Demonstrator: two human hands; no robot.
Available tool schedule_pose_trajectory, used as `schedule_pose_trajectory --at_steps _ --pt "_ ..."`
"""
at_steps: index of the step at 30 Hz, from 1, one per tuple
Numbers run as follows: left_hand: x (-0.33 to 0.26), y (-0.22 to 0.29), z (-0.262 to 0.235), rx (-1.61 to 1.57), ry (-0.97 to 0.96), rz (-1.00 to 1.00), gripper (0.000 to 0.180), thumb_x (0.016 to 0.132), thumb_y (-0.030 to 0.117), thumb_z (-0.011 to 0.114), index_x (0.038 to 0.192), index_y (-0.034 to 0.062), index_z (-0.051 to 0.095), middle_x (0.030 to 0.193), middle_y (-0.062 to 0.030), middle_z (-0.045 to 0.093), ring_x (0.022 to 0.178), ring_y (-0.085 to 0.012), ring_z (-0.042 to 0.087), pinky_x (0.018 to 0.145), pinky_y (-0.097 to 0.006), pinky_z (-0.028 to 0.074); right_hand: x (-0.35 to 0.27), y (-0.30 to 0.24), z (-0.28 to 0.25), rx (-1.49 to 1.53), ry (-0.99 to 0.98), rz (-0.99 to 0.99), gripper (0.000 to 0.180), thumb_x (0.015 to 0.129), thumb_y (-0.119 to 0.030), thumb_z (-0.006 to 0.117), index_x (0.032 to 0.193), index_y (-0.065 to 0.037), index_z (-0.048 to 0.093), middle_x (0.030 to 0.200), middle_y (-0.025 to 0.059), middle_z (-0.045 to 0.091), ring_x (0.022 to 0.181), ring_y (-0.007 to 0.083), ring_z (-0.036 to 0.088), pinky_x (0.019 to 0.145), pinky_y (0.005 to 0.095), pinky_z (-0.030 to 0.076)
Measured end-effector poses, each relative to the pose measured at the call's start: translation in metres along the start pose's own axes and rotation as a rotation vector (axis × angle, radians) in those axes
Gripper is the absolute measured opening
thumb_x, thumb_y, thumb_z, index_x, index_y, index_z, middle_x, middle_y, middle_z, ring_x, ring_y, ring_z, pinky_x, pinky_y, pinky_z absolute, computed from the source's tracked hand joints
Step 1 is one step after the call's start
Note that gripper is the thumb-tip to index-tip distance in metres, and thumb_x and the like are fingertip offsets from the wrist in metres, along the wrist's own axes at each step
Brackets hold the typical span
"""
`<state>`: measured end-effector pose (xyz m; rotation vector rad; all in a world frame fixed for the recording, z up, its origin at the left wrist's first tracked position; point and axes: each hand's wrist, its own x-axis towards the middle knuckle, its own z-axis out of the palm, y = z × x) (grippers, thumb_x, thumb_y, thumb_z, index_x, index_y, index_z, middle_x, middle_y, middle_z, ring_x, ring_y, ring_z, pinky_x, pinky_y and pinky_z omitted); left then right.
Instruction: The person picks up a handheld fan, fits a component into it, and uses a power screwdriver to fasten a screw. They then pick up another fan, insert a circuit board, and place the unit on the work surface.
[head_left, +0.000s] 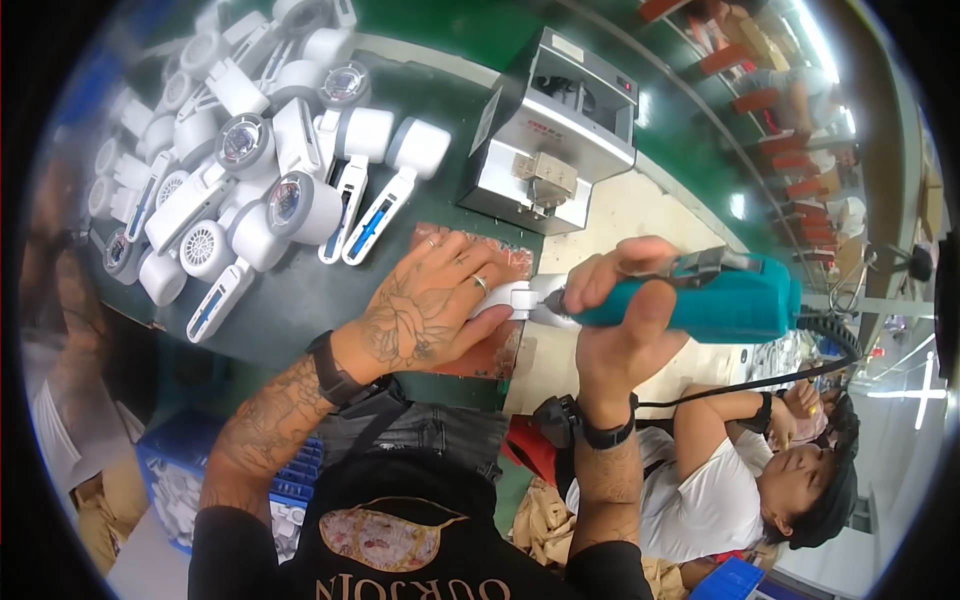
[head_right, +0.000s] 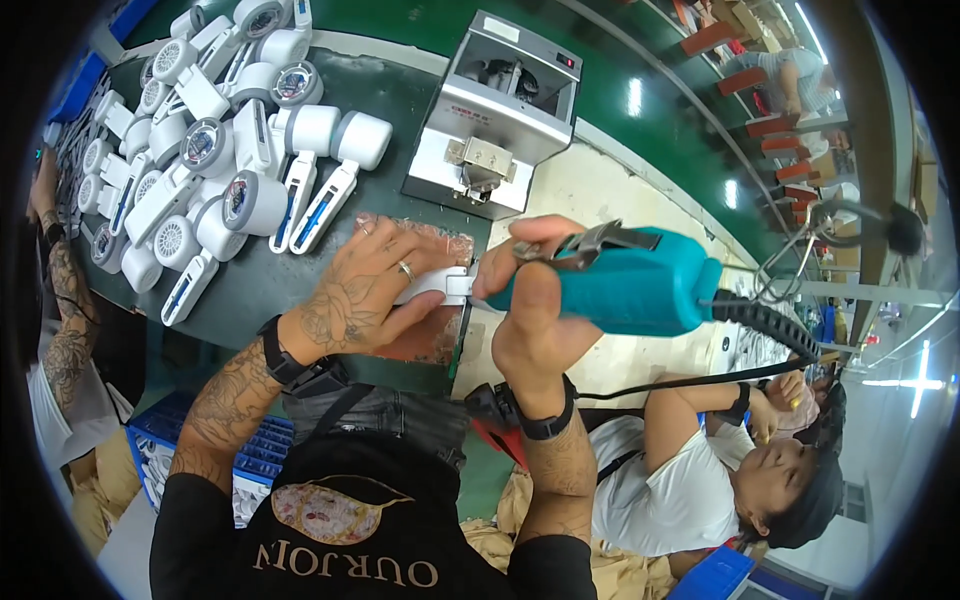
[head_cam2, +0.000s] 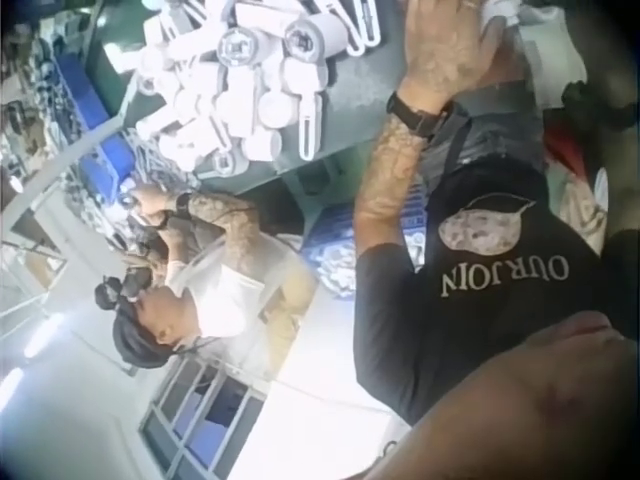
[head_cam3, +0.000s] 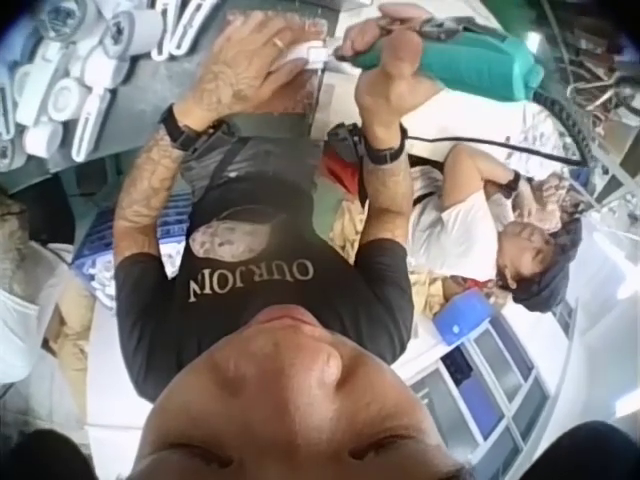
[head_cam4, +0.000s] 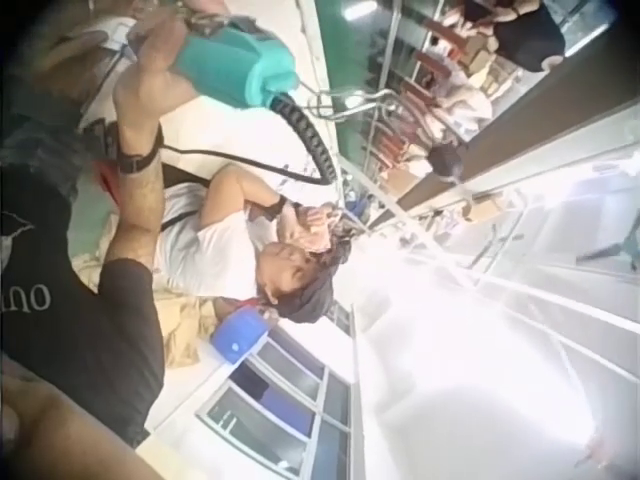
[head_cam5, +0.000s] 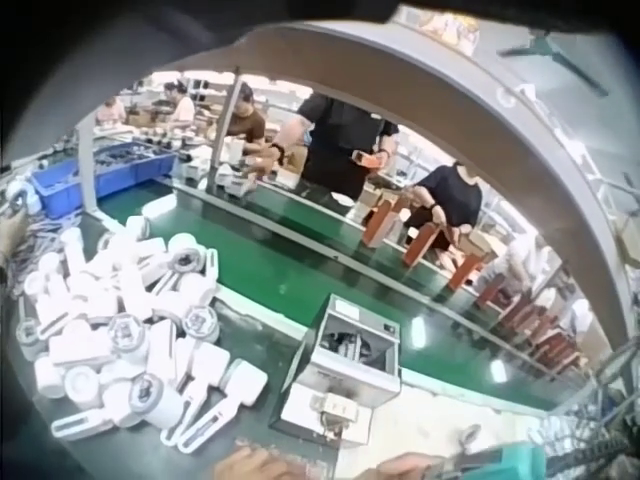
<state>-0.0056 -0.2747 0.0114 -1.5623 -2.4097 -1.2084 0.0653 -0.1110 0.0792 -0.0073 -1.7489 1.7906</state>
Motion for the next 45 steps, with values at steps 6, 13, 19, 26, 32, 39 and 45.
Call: schedule_pose_trajectory --at_steps 6,13,19,26,32,39,45 --pt "0.000 0.001 -0.001 -0.010 -0.006 -0.004 0.040 0.089 0.024 0.066 0.126 0.0076 0.061 0.116 -0.0068 0.059 0.106 -0.0259 0.054 0.094 -0.040 0.044 -0.014 0.002 -0.002 -0.035 0.031 0.075 0.059 0.092 -0.053 0.067 0.108 0.002 0.053 0.064 0.0072 0.051 0.054 0.0188 0.052 0.052 0.0317 0.044" --pt "-0.003 0.001 0.002 0.006 -0.005 -0.015 0.039 0.090 0.026 0.066 0.125 0.0077 0.061 0.117 -0.0062 0.058 0.108 -0.0255 0.054 0.094 -0.040 0.044 -0.020 0.014 -0.003 0.031 0.011 0.061 0.049 0.093 -0.046 0.069 0.098 -0.001 0.050 0.063 0.0078 0.051 0.053 0.0194 0.052 0.052 0.0329 0.044" --pt "0.002 0.000 0.003 -0.008 -0.050 -0.018 0.040 0.090 0.027 0.067 0.124 0.0079 0.060 0.116 -0.0064 0.058 0.107 -0.0261 0.053 0.095 -0.042 0.043 -0.020 0.021 -0.003 0.078 -0.023 0.015 0.042 0.095 -0.040 0.068 0.094 -0.003 0.047 0.063 0.0084 0.051 0.052 0.0194 0.050 0.051 0.0339 0.045" --pt "-0.004 -0.006 0.002 -0.049 0.005 0.028 0.046 0.083 0.028 0.071 0.124 0.0086 0.060 0.119 -0.0079 0.058 0.109 -0.0288 0.055 0.096 -0.047 0.042 -0.036 0.030 -0.007 0.035 0.165 0.110 0.035 0.100 -0.038 0.059 0.100 -0.004 0.052 0.067 0.0069 0.052 0.058 0.0186 0.053 0.055 0.0315 0.046" --pt "-0.023 0.019 -0.025 0.204 0.069 0.145 0.033 0.085 0.025 0.071 0.114 0.0096 0.065 0.109 -0.0049 0.067 0.094 -0.0266 0.067 0.079 -0.038 0.054 -0.037 -0.034 -0.010 0.400 0.238 -0.036 0.041 0.103 -0.048 0.049 0.103 -0.007 0.053 0.062 -0.0012 0.039 0.053 0.0080 0.035 0.049 0.0229 0.032" --pt "-0.063 -0.033 -0.143 -0.203 0.844 -0.551 0.036 0.098 0.015 0.061 0.128 -0.0033 0.054 0.119 -0.0140 0.063 0.109 -0.0180 0.060 0.094 -0.030 0.048 -0.069 -0.032 -0.040 0.116 0.293 -0.058 0.057 0.095 -0.063 0.053 0.100 -0.006 0.045 0.062 0.0019 0.042 0.045 0.0118 0.039 0.041 0.0237 0.034" --pt "-0.148 -0.159 -0.202 1.337 0.157 -0.417 0.037 0.098 0.011 0.060 0.134 0.0080 0.059 0.144 -0.0218 0.049 0.127 -0.0368 0.050 0.106 -0.040 0.041 -0.088 -0.018 -0.060 -0.033 0.210 0.035 0.061 0.090 -0.059 0.066 0.103 -0.001 0.050 0.063 0.0054 0.049 0.050 0.0156 0.049 0.046 0.0288 0.041"
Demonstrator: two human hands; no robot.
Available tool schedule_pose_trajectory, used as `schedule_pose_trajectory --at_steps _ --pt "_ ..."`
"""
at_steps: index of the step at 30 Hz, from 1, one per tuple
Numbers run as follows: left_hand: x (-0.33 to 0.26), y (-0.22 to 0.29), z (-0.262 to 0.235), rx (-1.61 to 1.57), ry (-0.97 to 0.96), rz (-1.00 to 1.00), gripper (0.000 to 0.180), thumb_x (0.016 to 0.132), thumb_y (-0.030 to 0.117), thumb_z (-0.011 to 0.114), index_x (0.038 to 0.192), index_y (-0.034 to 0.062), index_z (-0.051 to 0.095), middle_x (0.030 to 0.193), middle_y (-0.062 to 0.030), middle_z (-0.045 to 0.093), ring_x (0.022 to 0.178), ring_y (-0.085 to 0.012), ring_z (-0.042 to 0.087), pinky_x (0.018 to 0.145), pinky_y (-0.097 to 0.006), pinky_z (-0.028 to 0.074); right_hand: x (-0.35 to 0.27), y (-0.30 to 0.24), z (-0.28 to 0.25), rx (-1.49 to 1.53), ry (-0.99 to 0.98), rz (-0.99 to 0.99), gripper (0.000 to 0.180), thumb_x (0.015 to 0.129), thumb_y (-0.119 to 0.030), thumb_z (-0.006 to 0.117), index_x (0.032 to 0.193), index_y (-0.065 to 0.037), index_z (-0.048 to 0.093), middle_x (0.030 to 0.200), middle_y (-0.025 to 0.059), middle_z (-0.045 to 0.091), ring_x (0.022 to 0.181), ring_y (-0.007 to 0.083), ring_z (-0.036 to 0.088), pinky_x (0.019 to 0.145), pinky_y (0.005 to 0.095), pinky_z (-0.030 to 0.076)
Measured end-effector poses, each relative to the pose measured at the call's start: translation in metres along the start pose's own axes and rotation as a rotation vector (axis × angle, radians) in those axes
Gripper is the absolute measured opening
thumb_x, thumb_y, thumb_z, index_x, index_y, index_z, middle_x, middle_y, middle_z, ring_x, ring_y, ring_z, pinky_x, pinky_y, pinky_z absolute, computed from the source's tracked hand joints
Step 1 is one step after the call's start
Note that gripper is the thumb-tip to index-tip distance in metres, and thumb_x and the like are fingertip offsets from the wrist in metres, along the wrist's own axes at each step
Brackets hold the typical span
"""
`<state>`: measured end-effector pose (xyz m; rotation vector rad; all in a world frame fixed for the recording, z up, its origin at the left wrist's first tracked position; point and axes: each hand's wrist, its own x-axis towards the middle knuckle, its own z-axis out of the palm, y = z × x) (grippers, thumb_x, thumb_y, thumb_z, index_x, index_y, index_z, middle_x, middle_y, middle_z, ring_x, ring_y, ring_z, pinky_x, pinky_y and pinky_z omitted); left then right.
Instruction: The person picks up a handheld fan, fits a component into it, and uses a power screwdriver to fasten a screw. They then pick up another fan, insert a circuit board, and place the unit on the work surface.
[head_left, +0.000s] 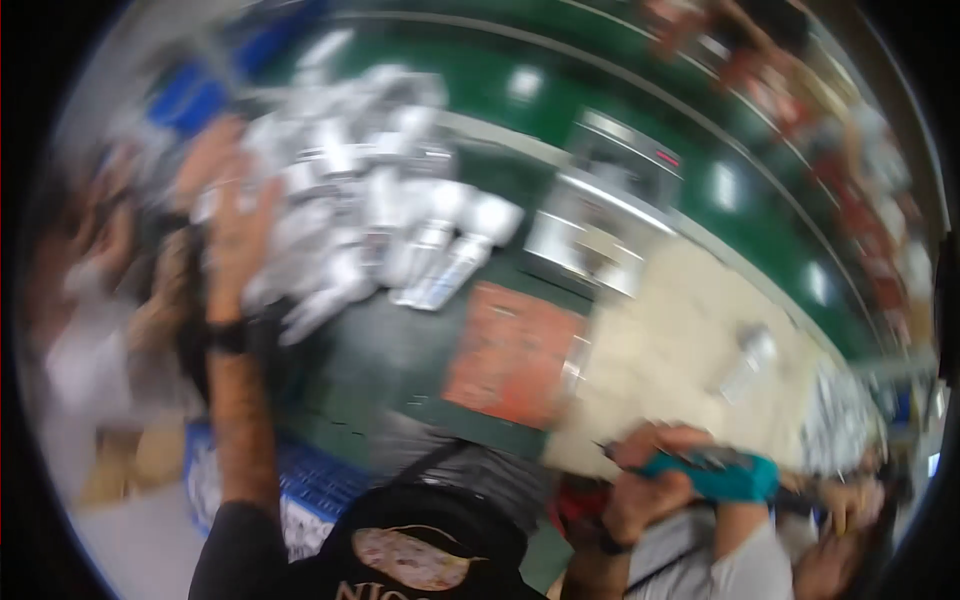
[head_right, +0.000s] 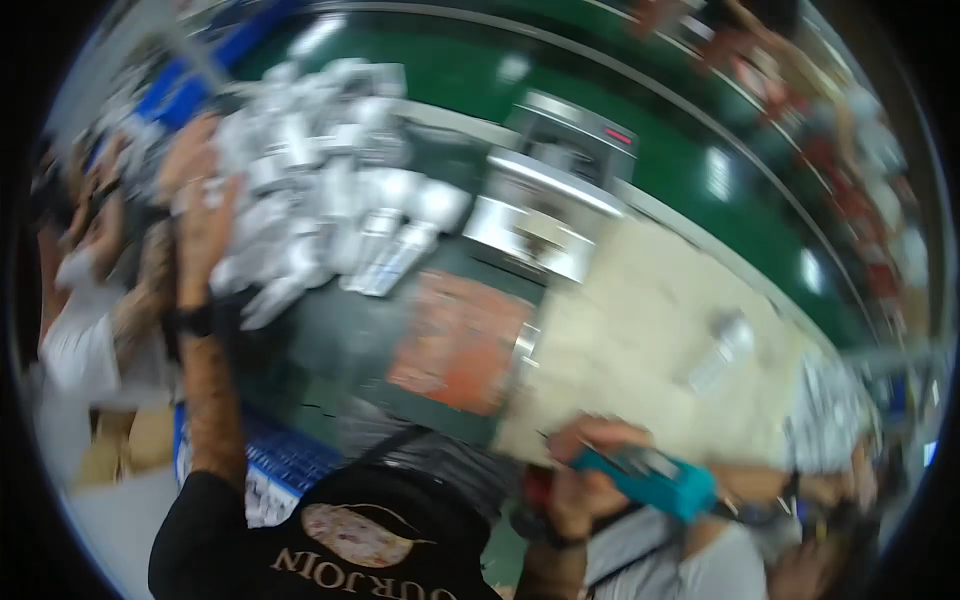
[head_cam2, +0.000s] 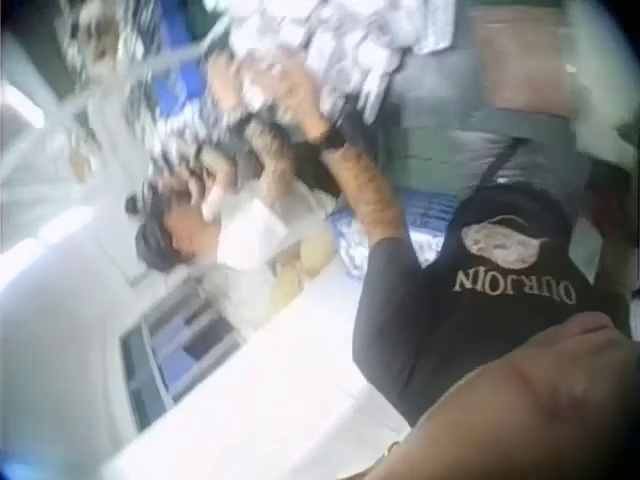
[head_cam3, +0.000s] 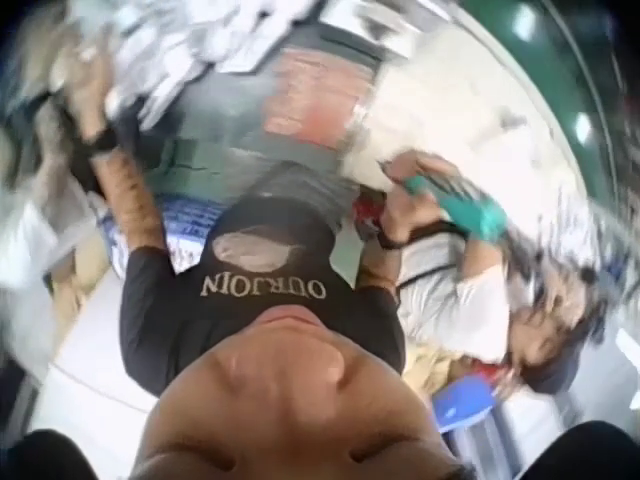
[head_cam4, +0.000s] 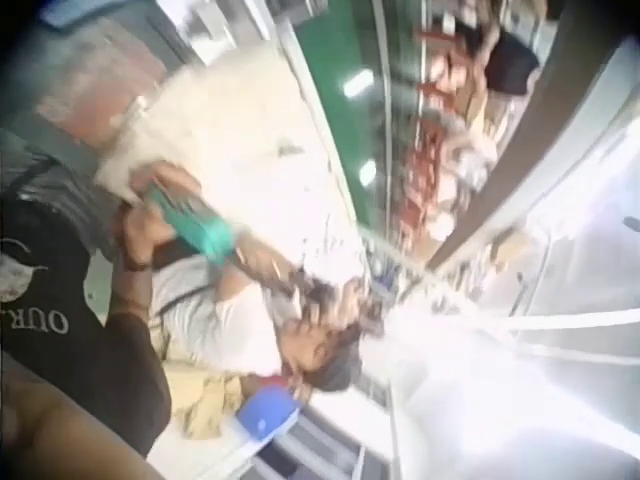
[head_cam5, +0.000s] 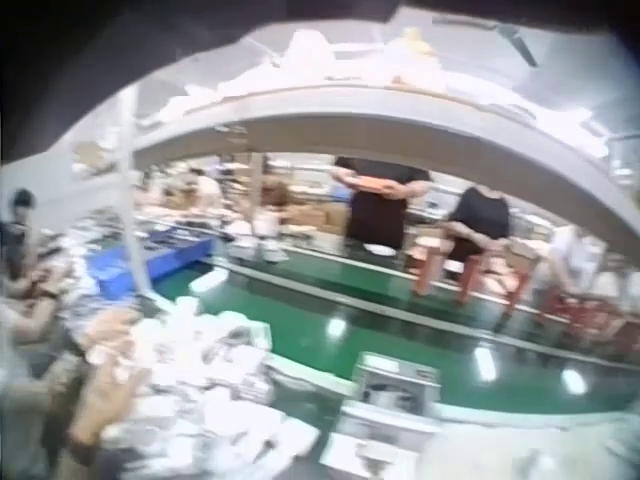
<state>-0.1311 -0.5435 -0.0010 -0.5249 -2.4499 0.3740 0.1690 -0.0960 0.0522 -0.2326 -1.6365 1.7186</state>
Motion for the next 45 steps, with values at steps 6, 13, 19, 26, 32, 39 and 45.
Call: schedule_pose_trajectory --at_steps 6,13,19,26,32,39,45 --pt "0.106 0.215 -0.177 -1.245 0.106 0.014 0.028 0.091 0.005 0.066 0.119 0.0031 0.063 0.121 -0.0129 0.065 0.115 -0.0277 0.060 0.101 -0.036 0.045 -0.007 -0.009 -0.021 0.232 -0.061 0.152 0.060 0.082 -0.046 0.080 0.104 0.002 0.053 0.069 0.0109 0.057 0.061 0.0232 0.058 0.055 0.0343 0.047" --pt "0.134 0.515 -0.198 -1.606 -0.228 0.530 0.044 0.088 0.039 0.066 0.109 0.0005 0.061 0.101 -0.0168 0.065 0.098 -0.0343 0.060 0.088 -0.044 0.048 -0.015 -0.026 -0.039 0.197 -0.029 0.156 0.062 0.081 -0.046 0.081 0.106 0.003 0.051 0.069 0.0100 0.055 0.062 0.0219 0.057 0.056 0.0324 0.047" --pt "0.126 0.620 -0.199 -1.306 -0.228 0.473 0.052 0.087 0.047 0.063 0.114 0.0032 0.058 0.120 -0.0094 0.060 0.111 -0.0299 0.057 0.094 -0.047 0.047 -0.019 -0.034 -0.057 0.115 0.036 0.145 0.064 0.081 -0.048 0.081 0.106 0.004 0.051 0.070 0.0100 0.056 0.061 0.0214 0.057 0.055 0.0315 0.046" --pt "0.127 0.538 -0.193 -1.427 -0.107 0.489 0.035 0.080 0.031 0.068 0.102 0.0053 0.059 0.101 -0.0096 0.057 0.100 -0.0286 0.058 0.083 -0.043 0.050 -0.013 -0.023 -0.067 -0.029 0.062 0.120 0.064 0.082 -0.050 0.080 0.105 0.004 0.053 0.070 0.0094 0.057 0.060 0.0201 0.057 0.054 0.0302 0.046" --pt "0.108 0.385 -0.193 -1.445 -0.006 0.673 0.028 0.078 0.016 0.072 0.100 0.0015 0.062 0.091 -0.0105 0.061 0.086 -0.0298 0.061 0.072 -0.039 0.053 0.006 -0.009 -0.063 -0.047 0.079 0.081 0.066 0.083 -0.054 0.077 0.106 0.003 0.053 0.068 0.0096 0.057 0.058 0.0198 0.057 0.052 0.0312 0.047" --pt "0.066 0.282 -0.150 -1.459 -0.397 0.513 0.023 0.087 0.018 0.069 0.102 0.0011 0.069 0.093 -0.0126 0.064 0.091 -0.0314 0.064 0.081 -0.040 0.052 0.030 -0.014 -0.010 -0.030 -0.043 0.038 0.081 0.090 -0.076 0.049 0.117 0.001 0.048 0.067 0.0042 0.048 0.057 0.0159 0.048 0.052 0.0285 0.040" --pt "0.047 0.272 -0.134 -1.330 -0.294 0.485 0.032 0.088 0.031 0.070 0.107 0.0046 0.068 0.105 -0.0096 0.062 0.101 -0.0289 0.058 0.088 -0.041 0.047 0.082 -0.004 0.059 0.088 -0.070 -0.091 0.076 0.090 -0.073 0.052 0.112 0.000 0.050 0.064 0.0029 0.046 0.053 0.0147 0.046 0.051 0.0286 0.039"
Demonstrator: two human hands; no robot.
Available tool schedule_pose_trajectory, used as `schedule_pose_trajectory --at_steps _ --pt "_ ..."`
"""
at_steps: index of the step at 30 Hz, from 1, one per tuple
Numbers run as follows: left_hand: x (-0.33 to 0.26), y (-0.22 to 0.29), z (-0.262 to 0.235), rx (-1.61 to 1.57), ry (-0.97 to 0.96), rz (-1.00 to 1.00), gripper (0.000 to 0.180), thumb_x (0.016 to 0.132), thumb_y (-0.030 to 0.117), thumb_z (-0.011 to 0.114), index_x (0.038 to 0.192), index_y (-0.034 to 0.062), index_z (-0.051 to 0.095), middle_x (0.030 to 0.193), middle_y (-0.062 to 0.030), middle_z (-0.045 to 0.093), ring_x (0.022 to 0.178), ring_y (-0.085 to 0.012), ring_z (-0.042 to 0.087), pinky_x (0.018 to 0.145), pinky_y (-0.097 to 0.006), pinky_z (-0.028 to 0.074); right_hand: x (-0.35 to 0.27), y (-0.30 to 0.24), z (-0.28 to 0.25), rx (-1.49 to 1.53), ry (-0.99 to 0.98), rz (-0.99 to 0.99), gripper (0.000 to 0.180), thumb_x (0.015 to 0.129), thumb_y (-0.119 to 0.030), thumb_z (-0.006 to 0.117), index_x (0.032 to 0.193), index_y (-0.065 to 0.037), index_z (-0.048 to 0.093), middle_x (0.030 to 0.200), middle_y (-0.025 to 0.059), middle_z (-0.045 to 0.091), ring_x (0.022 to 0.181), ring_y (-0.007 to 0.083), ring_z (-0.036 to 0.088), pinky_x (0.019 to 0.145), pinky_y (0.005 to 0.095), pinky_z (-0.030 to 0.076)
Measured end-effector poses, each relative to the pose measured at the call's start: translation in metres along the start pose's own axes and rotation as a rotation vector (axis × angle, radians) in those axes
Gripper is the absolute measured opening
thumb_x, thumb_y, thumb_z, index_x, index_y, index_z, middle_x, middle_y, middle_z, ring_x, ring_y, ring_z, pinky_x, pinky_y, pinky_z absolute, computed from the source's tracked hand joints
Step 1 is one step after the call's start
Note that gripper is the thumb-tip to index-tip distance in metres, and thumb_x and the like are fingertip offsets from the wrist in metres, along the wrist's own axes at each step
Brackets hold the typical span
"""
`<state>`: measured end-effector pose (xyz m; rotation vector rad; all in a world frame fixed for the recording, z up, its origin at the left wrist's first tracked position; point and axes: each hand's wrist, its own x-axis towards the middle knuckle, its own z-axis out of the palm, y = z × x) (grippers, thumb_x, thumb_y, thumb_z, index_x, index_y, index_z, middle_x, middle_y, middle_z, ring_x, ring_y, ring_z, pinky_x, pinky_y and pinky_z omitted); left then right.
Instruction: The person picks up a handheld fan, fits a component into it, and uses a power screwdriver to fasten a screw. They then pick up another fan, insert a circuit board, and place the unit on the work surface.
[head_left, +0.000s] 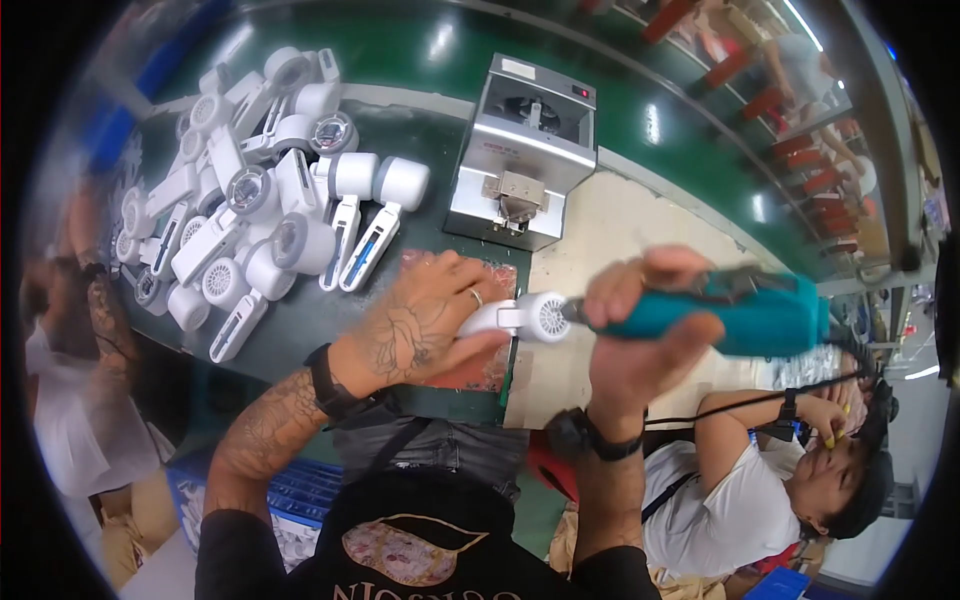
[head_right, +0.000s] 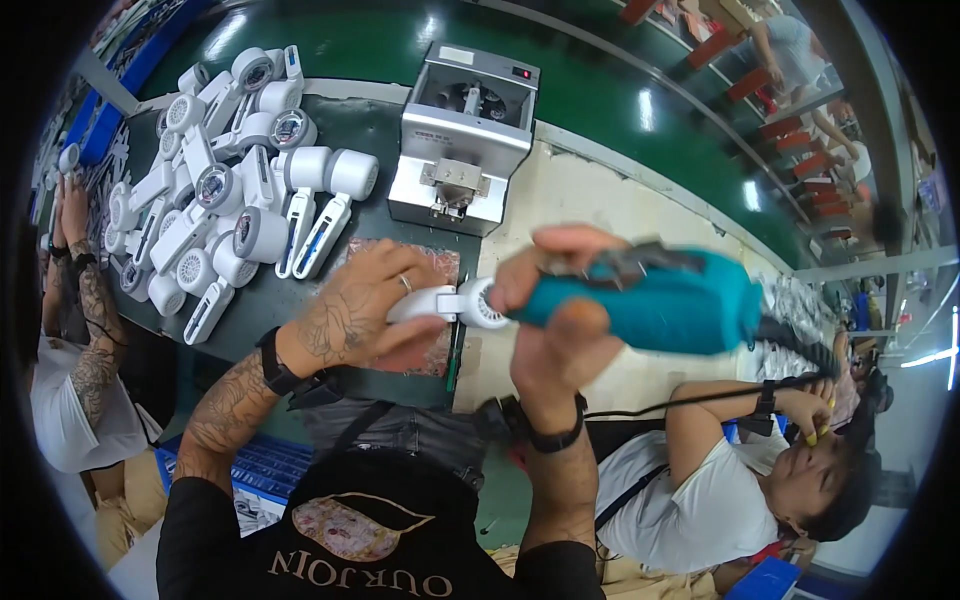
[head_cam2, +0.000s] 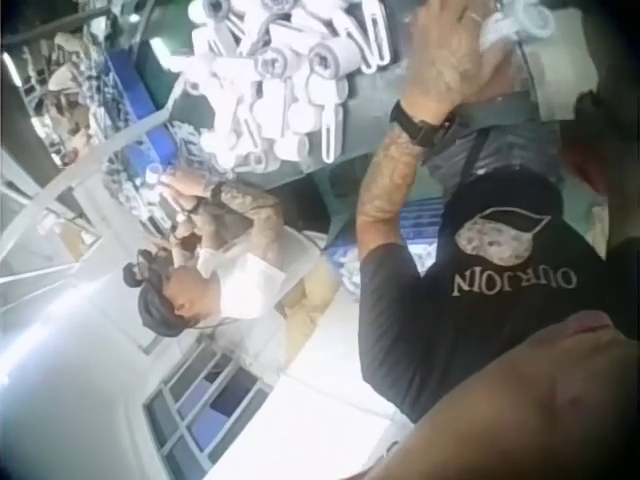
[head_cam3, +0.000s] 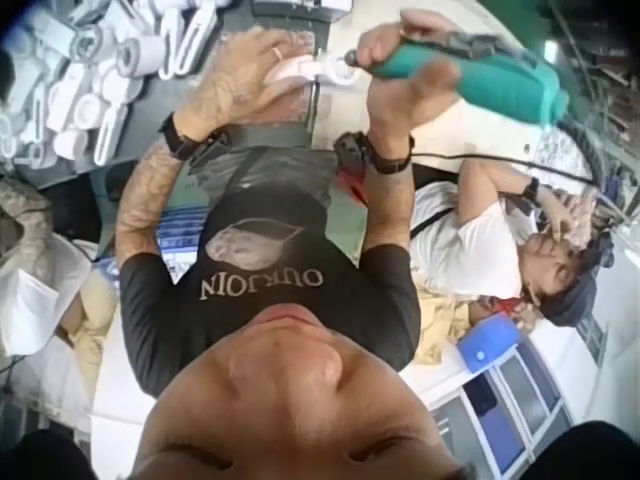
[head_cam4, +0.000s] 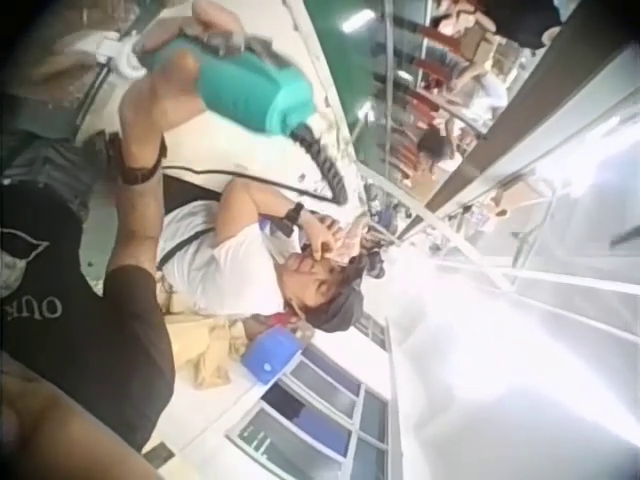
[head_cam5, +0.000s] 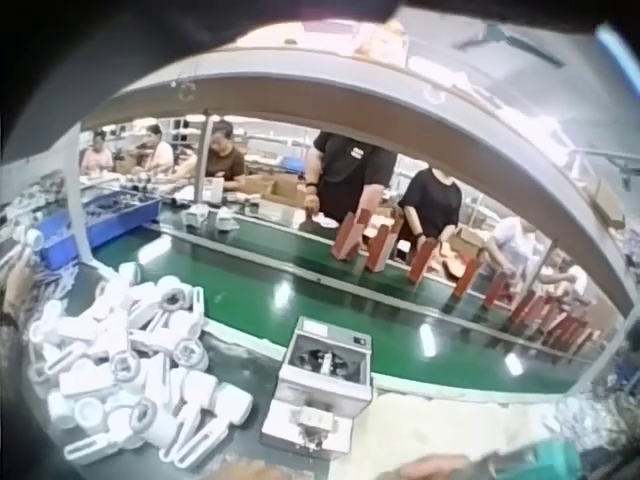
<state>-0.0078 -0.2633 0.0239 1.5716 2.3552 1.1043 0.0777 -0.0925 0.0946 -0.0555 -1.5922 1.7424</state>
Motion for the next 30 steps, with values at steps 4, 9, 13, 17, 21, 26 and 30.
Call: schedule_pose_trajectory --at_steps 4,9,13,17,21,26,30 --pt "-0.007 -0.003 0.000 0.030 0.084 0.064 0.039 0.087 0.034 0.072 0.116 0.0083 0.068 0.112 -0.0079 0.063 0.104 -0.0290 0.057 0.091 -0.042 0.046 0.031 0.027 0.034 0.010 -0.067 -0.082 0.061 0.095 -0.057 0.060 0.108 0.001 0.054 0.069 0.0061 0.054 0.059 0.0167 0.056 0.055 0.0284 0.044" --pt "-0.013 -0.012 0.001 -0.021 0.094 0.037 0.045 0.087 0.036 0.070 0.124 0.0113 0.064 0.113 -0.0070 0.061 0.105 -0.0271 0.056 0.093 -0.040 0.044 0.054 0.060 0.056 -0.095 -0.087 -0.125 0.046 0.099 -0.045 0.061 0.101 0.000 0.055 0.068 0.0064 0.055 0.060 0.0172 0.057 0.056 0.0283 0.045" --pt "-0.012 -0.014 0.004 -0.013 0.111 0.067 0.048 0.088 0.037 0.068 0.127 0.0103 0.061 0.110 -0.0071 0.059 0.105 -0.0264 0.054 0.093 -0.040 0.043 0.052 0.076 0.052 -0.060 -0.052 -0.070 0.041 0.100 -0.040 0.061 0.097 0.000 0.055 0.066 0.0063 0.055 0.059 0.0173 0.057 0.056 0.0287 0.045" --pt "-0.012 -0.016 0.007 -0.053 0.123 0.072 0.046 0.088 0.037 0.069 0.125 0.0098 0.062 0.111 -0.0072 0.059 0.104 -0.0268 0.054 0.092 -0.040 0.043 0.047 0.069 0.049 -0.071 -0.057 -0.003 0.039 0.101 -0.038 0.060 0.096 0.000 0.055 0.066 0.0064 0.055 0.058 0.0176 0.056 0.055 0.0298 0.045" --pt "-0.013 -0.019 0.007 -0.025 0.134 0.046 0.046 0.086 0.036 0.070 0.123 0.0094 0.063 0.109 -0.0072 0.059 0.101 -0.0270 0.055 0.090 -0.041 0.044 0.023 0.047 0.041 -0.059 -0.069 0.101 0.046 0.099 -0.044 0.060 0.099 0.001 0.055 0.064 0.0072 0.052 0.056 0.0183 0.054 0.053 0.0309 0.044" --pt "-0.010 -0.015 0.008 -0.033 0.145 0.049 0.047 0.084 0.035 0.072 0.123 0.0090 0.064 0.108 -0.0070 0.060 0.101 -0.0265 0.055 0.089 -0.041 0.044 0.003 0.032 0.023 -0.103 -0.081 0.074 0.062 0.092 -0.059 0.063 0.102 0.002 0.055 0.063 0.0064 0.051 0.052 0.0178 0.052 0.050 0.0297 0.043" --pt "-0.011 -0.016 0.008 -0.035 0.137 0.035 0.045 0.084 0.035 0.072 0.120 0.0090 0.065 0.109 -0.0068 0.060 0.102 -0.0262 0.055 0.090 -0.041 0.044 -0.001 0.032 0.024 -0.114 -0.064 0.108 0.065 0.090 -0.061 0.064 0.102 0.002 0.055 0.063 0.0065 0.051 0.052 0.0179 0.052 0.050 0.0298 0.043"
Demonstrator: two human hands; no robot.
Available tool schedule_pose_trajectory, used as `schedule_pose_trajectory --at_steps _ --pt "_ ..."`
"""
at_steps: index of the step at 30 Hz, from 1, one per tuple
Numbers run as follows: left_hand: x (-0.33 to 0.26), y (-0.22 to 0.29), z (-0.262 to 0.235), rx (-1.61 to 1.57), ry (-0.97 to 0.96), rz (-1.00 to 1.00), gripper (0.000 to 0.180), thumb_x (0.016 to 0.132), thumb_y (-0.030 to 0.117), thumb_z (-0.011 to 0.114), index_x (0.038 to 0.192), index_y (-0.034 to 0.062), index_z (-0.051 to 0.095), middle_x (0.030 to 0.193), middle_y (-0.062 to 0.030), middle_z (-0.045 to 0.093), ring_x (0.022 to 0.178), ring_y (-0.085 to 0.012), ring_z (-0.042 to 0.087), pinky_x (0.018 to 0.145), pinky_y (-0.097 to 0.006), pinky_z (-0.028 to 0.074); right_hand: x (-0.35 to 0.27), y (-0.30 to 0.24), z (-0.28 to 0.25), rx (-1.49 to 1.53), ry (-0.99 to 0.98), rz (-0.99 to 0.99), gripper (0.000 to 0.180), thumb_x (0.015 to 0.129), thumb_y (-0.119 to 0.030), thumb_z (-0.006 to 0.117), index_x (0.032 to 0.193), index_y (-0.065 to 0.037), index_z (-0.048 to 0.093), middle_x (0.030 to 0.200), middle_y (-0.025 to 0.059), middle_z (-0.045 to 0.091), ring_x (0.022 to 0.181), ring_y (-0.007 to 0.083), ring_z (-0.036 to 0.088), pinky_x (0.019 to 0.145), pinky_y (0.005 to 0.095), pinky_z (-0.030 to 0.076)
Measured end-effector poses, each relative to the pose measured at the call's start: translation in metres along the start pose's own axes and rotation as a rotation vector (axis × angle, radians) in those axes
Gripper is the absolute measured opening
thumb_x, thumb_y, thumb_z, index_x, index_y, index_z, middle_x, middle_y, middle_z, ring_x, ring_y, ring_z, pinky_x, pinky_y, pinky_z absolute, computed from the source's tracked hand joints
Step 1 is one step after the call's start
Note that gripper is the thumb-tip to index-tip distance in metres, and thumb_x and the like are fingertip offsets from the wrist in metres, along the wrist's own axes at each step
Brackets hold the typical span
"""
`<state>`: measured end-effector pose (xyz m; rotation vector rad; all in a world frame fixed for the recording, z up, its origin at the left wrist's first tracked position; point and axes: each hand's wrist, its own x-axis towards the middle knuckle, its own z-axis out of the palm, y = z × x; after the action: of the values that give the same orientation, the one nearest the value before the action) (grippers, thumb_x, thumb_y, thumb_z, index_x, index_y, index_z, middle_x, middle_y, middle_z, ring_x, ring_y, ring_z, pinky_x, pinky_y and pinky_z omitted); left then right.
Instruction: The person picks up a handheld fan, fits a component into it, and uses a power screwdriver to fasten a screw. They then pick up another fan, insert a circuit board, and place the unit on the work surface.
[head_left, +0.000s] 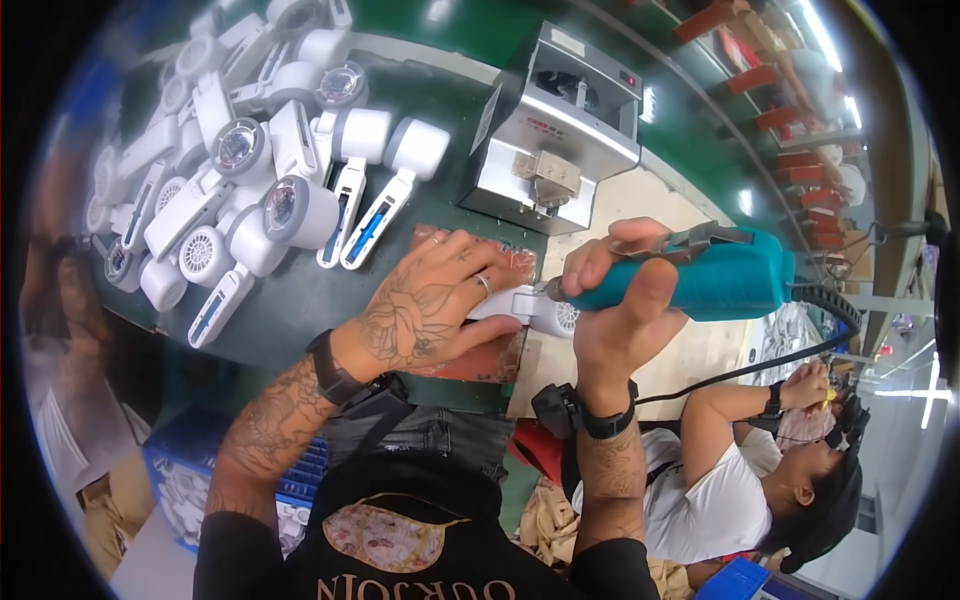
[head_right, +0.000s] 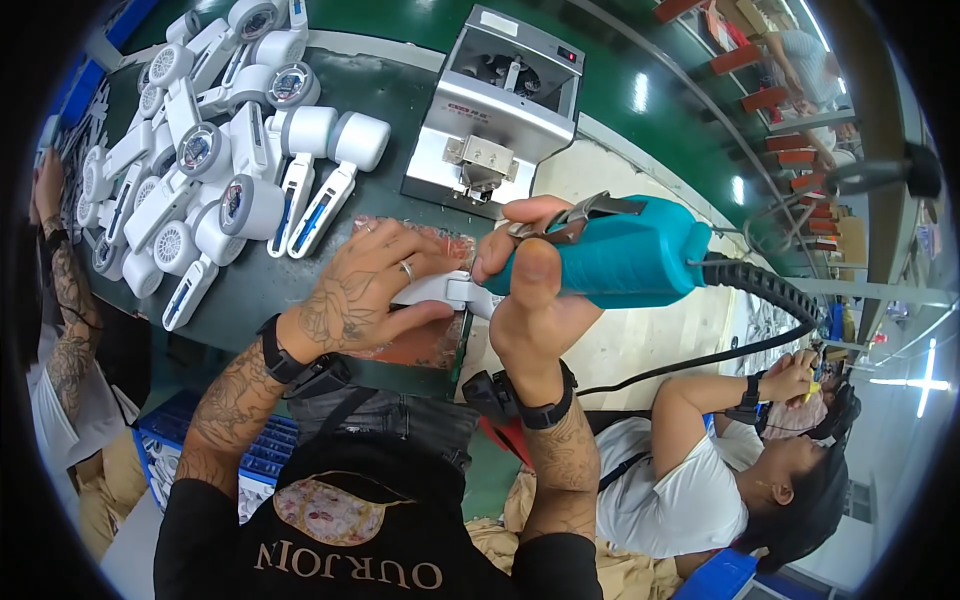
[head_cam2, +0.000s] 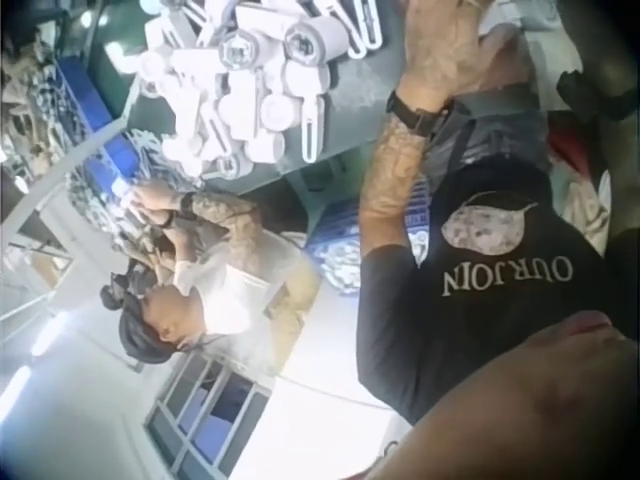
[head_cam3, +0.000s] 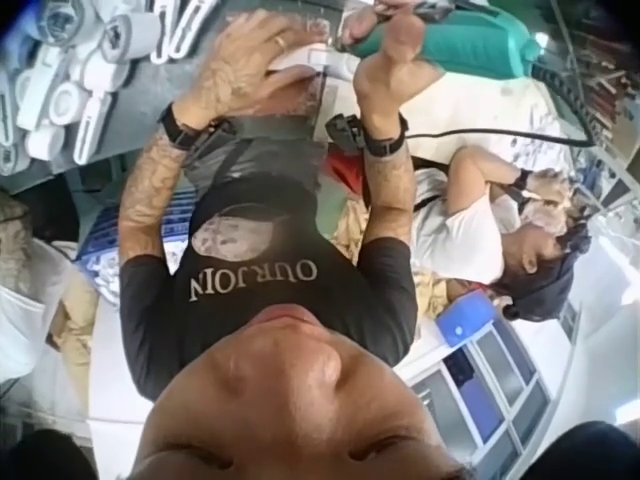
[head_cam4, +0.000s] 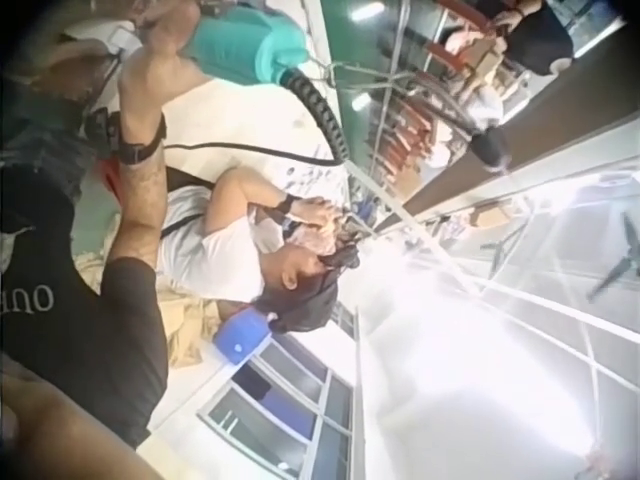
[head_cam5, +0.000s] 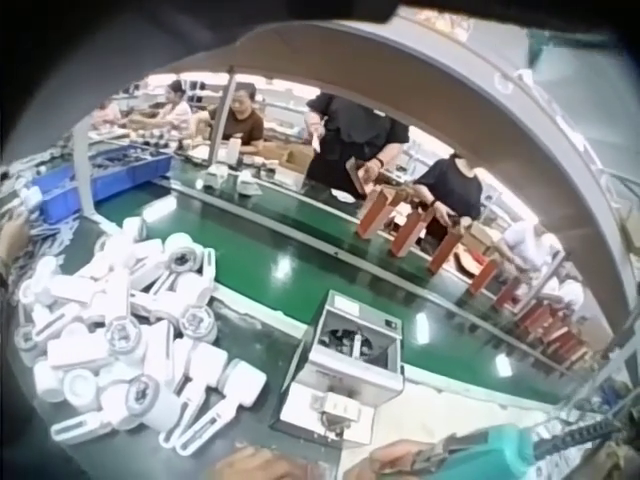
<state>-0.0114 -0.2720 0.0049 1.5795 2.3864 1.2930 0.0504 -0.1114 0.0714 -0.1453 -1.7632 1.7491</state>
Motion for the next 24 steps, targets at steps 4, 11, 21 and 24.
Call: schedule_pose_trajectory --at_steps 4,11,21,24 --pt "0.000 0.000 0.002 -0.013 -0.013 -0.010 0.044 0.084 0.035 0.072 0.120 0.0094 0.065 0.109 -0.0066 0.060 0.103 -0.0261 0.055 0.091 -0.041 0.044 -0.002 0.002 -0.001 0.012 0.005 0.010 0.065 0.089 -0.061 0.066 0.100 0.002 0.054 0.062 0.0068 0.050 0.052 0.0184 0.052 0.049 0.0303 0.042" --pt "0.001 0.001 0.001 -0.002 -0.034 -0.019 0.043 0.086 0.034 0.070 0.119 0.0088 0.064 0.113 -0.0078 0.059 0.106 -0.0275 0.054 0.093 -0.041 0.044 -0.005 0.012 -0.001 0.057 -0.059 -0.026 0.053 0.093 -0.052 0.066 0.091 -0.002 0.049 0.062 0.0075 0.049 0.051 0.0180 0.050 0.048 0.0317 0.043" --pt "0.000 0.000 -0.001 0.035 -0.033 -0.014 0.043 0.086 0.033 0.070 0.120 0.0080 0.063 0.112 -0.0088 0.058 0.105 -0.0281 0.054 0.093 -0.042 0.044 -0.002 0.015 0.000 0.055 -0.038 0.036 0.046 0.098 -0.046 0.060 0.093 -0.001 0.051 0.064 0.0079 0.051 0.052 0.0190 0.051 0.049 0.0327 0.044" --pt "0.001 0.001 -0.004 0.007 -0.046 -0.030 0.043 0.086 0.033 0.070 0.122 0.0084 0.063 0.110 -0.0085 0.058 0.103 -0.0277 0.054 0.092 -0.041 0.044 0.013 0.004 0.006 0.058 0.019 0.054 0.044 0.100 -0.044 0.057 0.098 0.001 0.054 0.065 0.0079 0.052 0.054 0.0194 0.052 0.052 0.0327 0.044"
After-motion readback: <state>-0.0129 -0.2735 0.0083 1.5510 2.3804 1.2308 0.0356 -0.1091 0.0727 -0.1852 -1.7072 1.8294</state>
